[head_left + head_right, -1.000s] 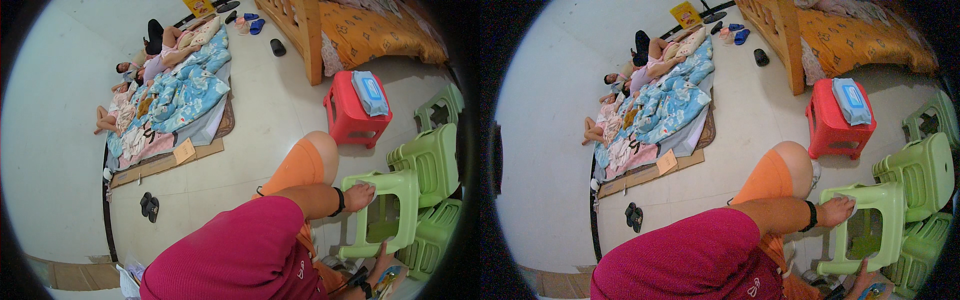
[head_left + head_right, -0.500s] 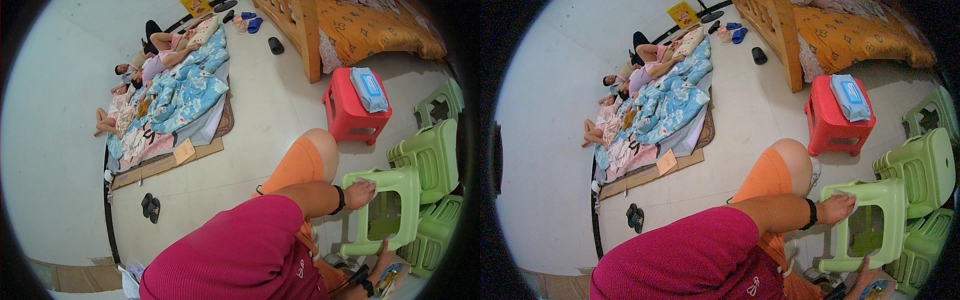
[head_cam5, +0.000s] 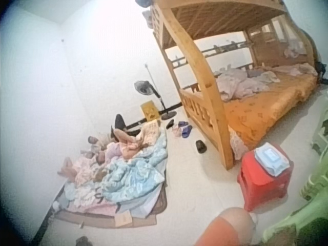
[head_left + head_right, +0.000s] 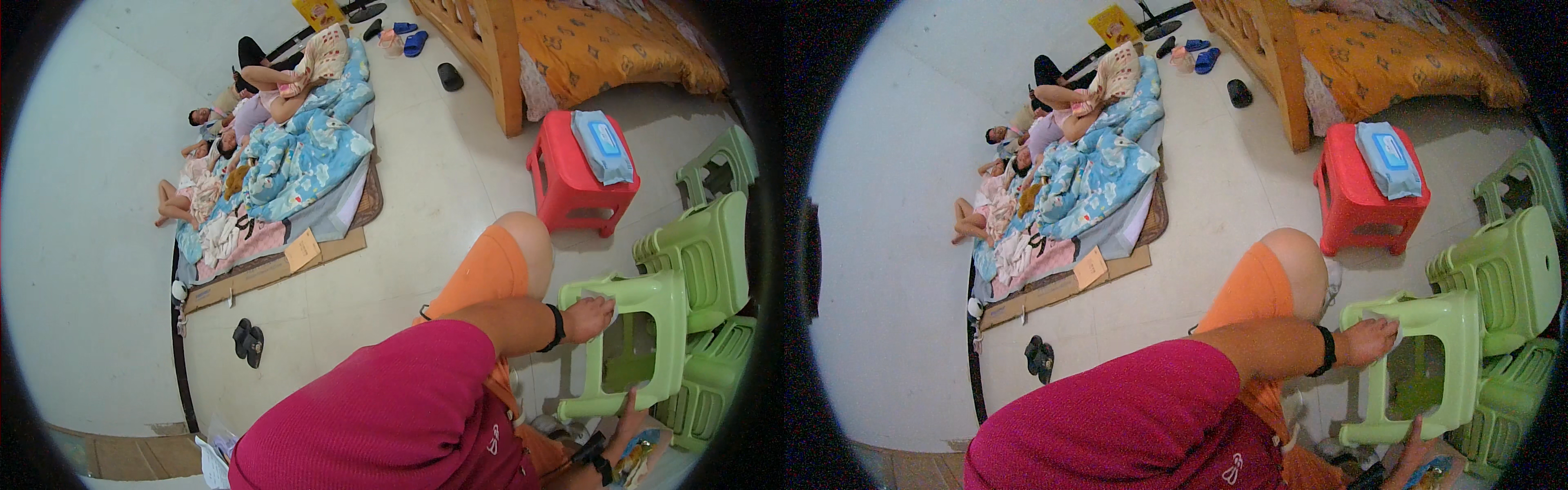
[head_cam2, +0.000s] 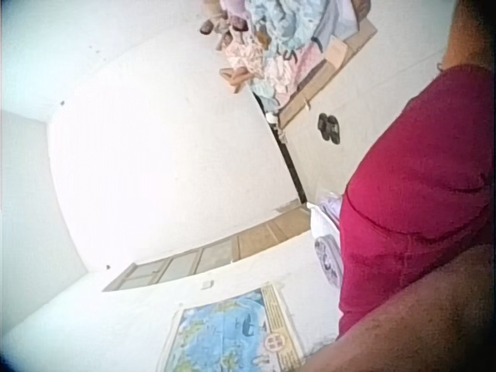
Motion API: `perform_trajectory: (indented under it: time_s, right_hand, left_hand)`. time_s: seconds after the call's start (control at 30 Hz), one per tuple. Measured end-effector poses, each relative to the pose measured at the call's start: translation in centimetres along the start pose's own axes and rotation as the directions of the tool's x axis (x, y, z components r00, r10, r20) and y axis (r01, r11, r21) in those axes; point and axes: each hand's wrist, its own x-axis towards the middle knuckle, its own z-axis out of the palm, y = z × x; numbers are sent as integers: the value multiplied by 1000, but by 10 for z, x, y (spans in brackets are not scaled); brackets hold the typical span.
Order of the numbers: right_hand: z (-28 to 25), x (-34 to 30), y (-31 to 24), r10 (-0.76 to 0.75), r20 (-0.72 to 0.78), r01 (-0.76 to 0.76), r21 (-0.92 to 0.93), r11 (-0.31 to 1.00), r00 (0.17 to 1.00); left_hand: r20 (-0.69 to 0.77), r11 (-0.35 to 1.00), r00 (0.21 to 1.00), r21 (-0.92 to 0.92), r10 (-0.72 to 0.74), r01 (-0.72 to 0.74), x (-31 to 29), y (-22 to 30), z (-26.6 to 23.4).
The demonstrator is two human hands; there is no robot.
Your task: Cleaning a stack of green plastic stools with a wet wipe.
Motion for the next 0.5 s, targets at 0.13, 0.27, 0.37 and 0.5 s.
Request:
perform_trajectory:
  time_s: [0.13,0.27,0.37,0.5]
  right_hand:
    - [9,4,-14,-1,38,8,-173,985,999]
    - [-9,-2,9,-1,35,0,18,1000,999]
    - [-3,0,7,-21,31,20,23,1000,999]
    - [-3,5,9,54,2,-54,-46,998,999]
  left_hand:
    - [-63,993,996,97,67,-60,-8,-12,9]
    - [-4,997,998,51,61,-61,-7,9,-1]
    - [19,985,992,119,125,-127,-8,2,-3]
    - [3,991,994,81,105,-105,-3,-3,8]
